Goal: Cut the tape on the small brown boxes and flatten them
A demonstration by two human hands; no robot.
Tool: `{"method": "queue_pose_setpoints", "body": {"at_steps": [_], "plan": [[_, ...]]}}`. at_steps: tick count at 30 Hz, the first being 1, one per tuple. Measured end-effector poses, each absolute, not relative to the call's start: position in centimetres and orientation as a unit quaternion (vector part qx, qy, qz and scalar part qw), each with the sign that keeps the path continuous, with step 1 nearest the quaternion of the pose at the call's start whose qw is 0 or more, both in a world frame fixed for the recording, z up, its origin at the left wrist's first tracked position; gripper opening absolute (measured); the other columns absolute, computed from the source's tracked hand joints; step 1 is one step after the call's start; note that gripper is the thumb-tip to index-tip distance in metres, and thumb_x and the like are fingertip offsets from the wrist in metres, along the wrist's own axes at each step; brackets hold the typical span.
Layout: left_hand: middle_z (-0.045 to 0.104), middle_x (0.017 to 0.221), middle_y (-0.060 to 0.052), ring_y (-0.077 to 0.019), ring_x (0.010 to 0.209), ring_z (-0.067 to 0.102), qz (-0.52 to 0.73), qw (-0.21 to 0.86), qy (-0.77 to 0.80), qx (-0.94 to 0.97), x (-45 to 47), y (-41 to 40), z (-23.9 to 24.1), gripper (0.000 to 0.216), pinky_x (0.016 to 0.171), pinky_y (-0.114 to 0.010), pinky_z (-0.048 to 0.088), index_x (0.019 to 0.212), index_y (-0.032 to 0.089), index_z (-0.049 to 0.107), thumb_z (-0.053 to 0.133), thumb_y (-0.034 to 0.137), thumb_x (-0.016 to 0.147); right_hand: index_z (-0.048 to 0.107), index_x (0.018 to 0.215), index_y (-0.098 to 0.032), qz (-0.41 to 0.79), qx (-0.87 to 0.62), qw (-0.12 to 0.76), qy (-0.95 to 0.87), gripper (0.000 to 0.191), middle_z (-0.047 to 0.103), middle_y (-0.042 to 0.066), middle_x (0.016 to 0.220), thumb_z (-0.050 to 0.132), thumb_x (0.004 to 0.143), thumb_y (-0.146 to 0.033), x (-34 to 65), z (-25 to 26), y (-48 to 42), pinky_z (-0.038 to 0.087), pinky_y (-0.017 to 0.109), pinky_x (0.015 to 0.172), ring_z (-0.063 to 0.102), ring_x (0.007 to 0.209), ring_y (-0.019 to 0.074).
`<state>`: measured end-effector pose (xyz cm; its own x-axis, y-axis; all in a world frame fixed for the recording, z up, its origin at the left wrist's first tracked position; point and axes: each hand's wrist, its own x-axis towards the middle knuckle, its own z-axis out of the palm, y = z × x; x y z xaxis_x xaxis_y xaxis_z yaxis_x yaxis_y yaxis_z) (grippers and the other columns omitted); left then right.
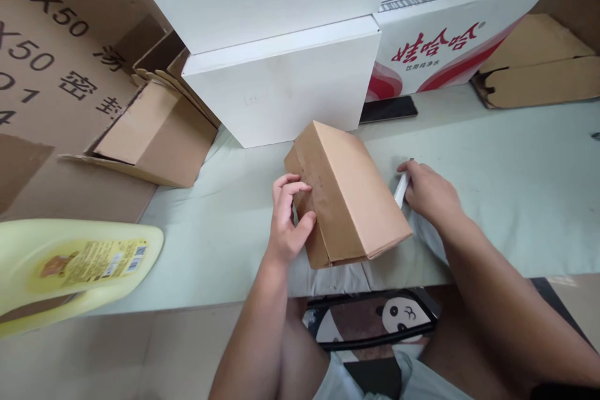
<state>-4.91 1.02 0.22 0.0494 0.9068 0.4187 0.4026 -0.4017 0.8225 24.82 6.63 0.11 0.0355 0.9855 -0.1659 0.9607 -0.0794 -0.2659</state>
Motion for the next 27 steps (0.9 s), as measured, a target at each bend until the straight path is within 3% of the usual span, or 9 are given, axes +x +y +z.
{"method": "queue_pose_setpoints", "body": {"at_steps": [5,8,11,13,16,19,23,27], "plan": [[0.046,0.134,-0.012,-0.0314,0.135,0.047,0.490,0.277,0.498,0.659,-4.9,1.1,0.0,0.037,0.101,-0.047,0.052,0.121,0.030,0.055,0.059,0.040,0.086,0.065,0.140,-0.021,0.097,-0.732,0.056,-0.672,0.053,0.064,0.021,0.120,0.039,0.094,-0.021,24.5,0.4,6.3,0.045,0.049,0.087,0.060,0.110,0.0390],[0.046,0.135,-0.012,-0.0310,0.135,0.048,0.492,0.278,0.502,0.655,-4.7,1.2,0.1,0.034,0.101,-0.046,0.052,0.121,0.030,0.055,0.058,0.041,0.089,0.066,0.134,-0.019,0.083,-0.721,0.187,-0.662,0.047,0.062,0.022,0.124,0.042,0.096,-0.030,24.0,1.7,6.0,0.045,0.058,0.098,0.056,0.122,0.0414],[0.047,0.133,-0.011,-0.0308,0.134,0.048,0.508,0.268,0.497,0.651,-4.3,1.3,0.0,0.031,0.104,-0.048,0.050,0.120,0.031,0.055,0.058,0.043,0.091,0.062,0.129,-0.022,0.154,-0.613,0.350,-0.691,0.039,0.064,0.016,0.124,0.045,0.097,-0.035,23.6,3.8,5.0,0.049,0.051,0.102,0.060,0.123,0.0333],[0.047,0.132,-0.010,-0.0309,0.134,0.048,0.516,0.256,0.500,0.647,-4.0,1.4,0.0,0.032,0.108,-0.050,0.046,0.118,0.031,0.057,0.061,0.049,0.092,0.059,0.131,-0.025,0.213,-0.498,0.405,-0.736,0.037,0.063,0.014,0.132,0.048,0.099,-0.041,23.3,5.2,3.8,0.052,0.048,0.103,0.060,0.128,0.0309],[0.047,0.132,-0.010,-0.0314,0.134,0.048,0.525,0.245,0.516,0.631,-3.6,1.4,0.0,0.039,0.111,-0.050,0.044,0.112,0.029,0.058,0.065,0.061,0.090,0.053,0.140,-0.026,0.267,-0.349,0.350,-0.827,0.053,0.054,0.017,0.150,0.057,0.097,-0.057,22.3,6.6,1.9,0.052,0.049,0.109,0.054,0.141,0.0336],[0.047,0.133,-0.010,-0.0317,0.133,0.049,0.533,0.257,0.531,0.607,-3.5,1.5,-0.1,0.046,0.109,-0.049,0.044,0.107,0.028,0.056,0.064,0.069,0.088,0.044,0.149,-0.025,0.251,-0.316,0.272,-0.873,0.073,0.043,0.021,0.161,0.066,0.091,-0.064,20.9,6.7,0.6,0.047,0.057,0.114,0.044,0.150,0.0392],[0.045,0.137,-0.011,-0.0323,0.137,0.046,0.529,0.277,0.530,0.603,-3.5,1.5,-0.2,0.049,0.113,-0.051,0.042,0.107,0.028,0.051,0.059,0.073,0.090,0.044,0.145,-0.024,0.209,-0.341,0.295,-0.868,0.070,0.046,0.023,0.157,0.070,0.090,-0.059,19.3,5.9,0.1,0.046,0.062,0.114,0.046,0.148,0.0407],[0.044,0.139,-0.011,-0.0323,0.140,0.043,0.521,0.271,0.512,0.628,-3.4,1.3,0.0,0.035,0.117,-0.053,0.039,0.112,0.029,0.049,0.052,0.060,0.097,0.045,0.141,-0.023,0.217,-0.354,0.318,-0.853,0.068,0.048,0.024,0.152,0.069,0.089,-0.062,19.0,5.9,-0.1,0.049,0.060,0.110,0.051,0.143,0.0405]]}}
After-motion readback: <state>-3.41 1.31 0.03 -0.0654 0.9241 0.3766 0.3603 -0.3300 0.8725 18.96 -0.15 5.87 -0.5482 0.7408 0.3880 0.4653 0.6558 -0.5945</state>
